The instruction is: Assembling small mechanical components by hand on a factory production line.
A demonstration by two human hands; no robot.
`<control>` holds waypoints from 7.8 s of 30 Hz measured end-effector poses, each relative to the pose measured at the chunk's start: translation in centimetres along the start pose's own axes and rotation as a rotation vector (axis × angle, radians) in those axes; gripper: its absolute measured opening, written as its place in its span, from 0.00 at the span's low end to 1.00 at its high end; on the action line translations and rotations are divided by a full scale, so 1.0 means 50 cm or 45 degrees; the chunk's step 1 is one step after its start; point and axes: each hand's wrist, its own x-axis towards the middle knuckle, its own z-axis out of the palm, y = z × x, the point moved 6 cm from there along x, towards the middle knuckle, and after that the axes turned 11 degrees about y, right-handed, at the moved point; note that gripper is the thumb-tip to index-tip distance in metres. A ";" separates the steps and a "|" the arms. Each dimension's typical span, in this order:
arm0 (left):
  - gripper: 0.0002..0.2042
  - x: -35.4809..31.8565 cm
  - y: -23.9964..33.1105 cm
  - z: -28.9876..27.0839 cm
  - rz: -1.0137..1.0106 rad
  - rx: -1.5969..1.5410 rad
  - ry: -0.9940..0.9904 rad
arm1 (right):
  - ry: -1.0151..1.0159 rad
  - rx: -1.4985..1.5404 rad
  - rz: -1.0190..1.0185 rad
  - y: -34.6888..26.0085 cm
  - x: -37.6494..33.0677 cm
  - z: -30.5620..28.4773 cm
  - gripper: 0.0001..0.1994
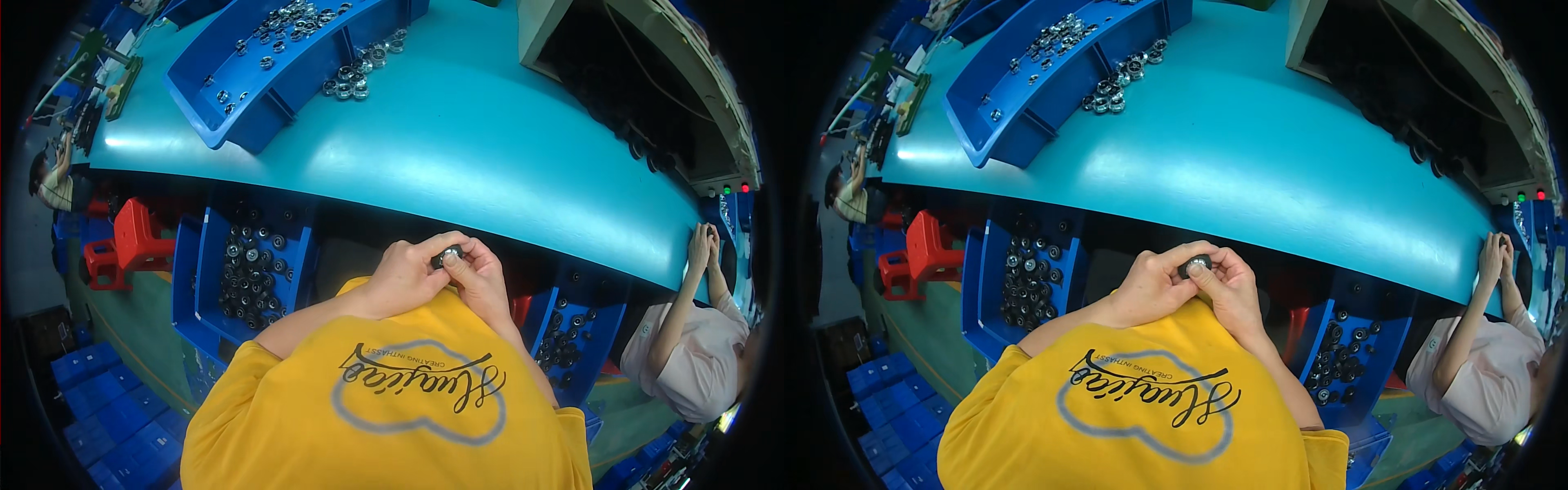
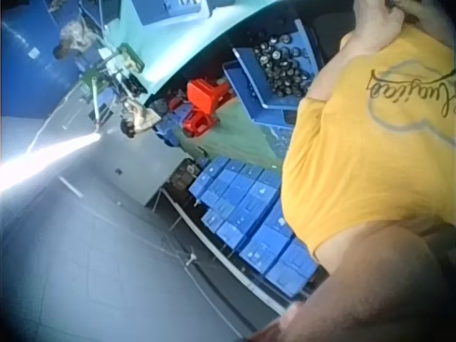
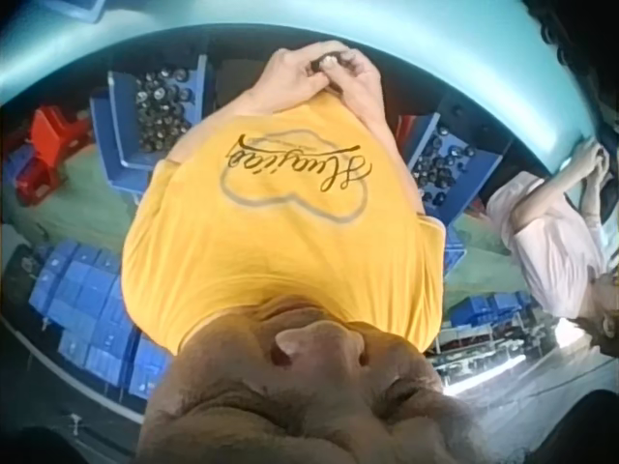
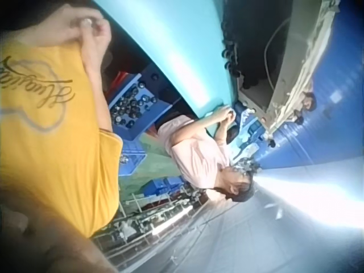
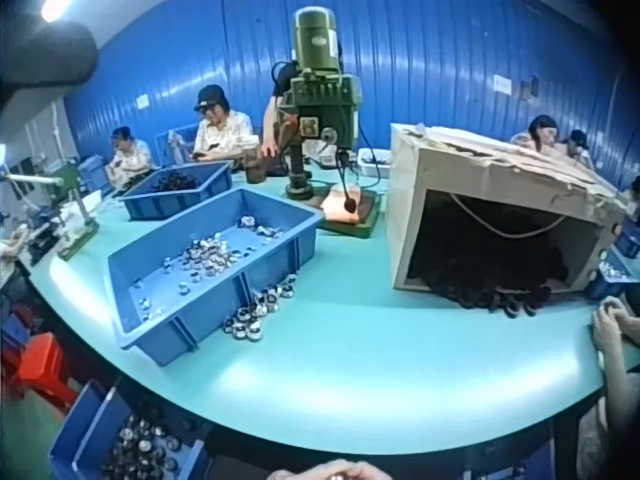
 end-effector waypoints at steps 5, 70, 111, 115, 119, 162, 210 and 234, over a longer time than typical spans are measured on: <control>0.26 -0.005 0.019 -0.001 0.232 0.351 0.042 | 0.031 -0.065 -0.079 0.004 0.007 -0.004 0.05; 0.14 0.002 -0.033 -0.008 -0.484 -0.776 -0.146 | -0.025 -0.139 -0.184 -0.046 -0.006 0.009 0.09; 0.31 0.006 -0.026 -0.005 -0.373 -1.032 -0.199 | -0.021 -0.056 -0.114 -0.044 -0.011 0.012 0.14; 0.30 0.004 -0.028 -0.008 -0.431 -1.024 -0.211 | -0.010 -0.086 -0.202 -0.054 -0.016 0.015 0.13; 0.30 0.000 -0.021 -0.011 -0.415 -1.096 -0.217 | -0.017 -0.117 -0.249 -0.063 -0.022 0.018 0.13; 0.30 -0.007 -0.041 -0.006 -0.361 -1.075 -0.189 | -0.086 -0.008 -0.245 -0.054 -0.019 0.017 0.17; 0.22 0.002 -0.022 -0.028 -0.231 -1.022 -0.101 | 0.056 -0.264 -0.249 -0.055 -0.015 0.021 0.12; 0.27 -0.001 0.009 -0.046 0.186 -0.127 0.061 | 0.080 -0.216 -0.050 -0.042 -0.012 0.019 0.08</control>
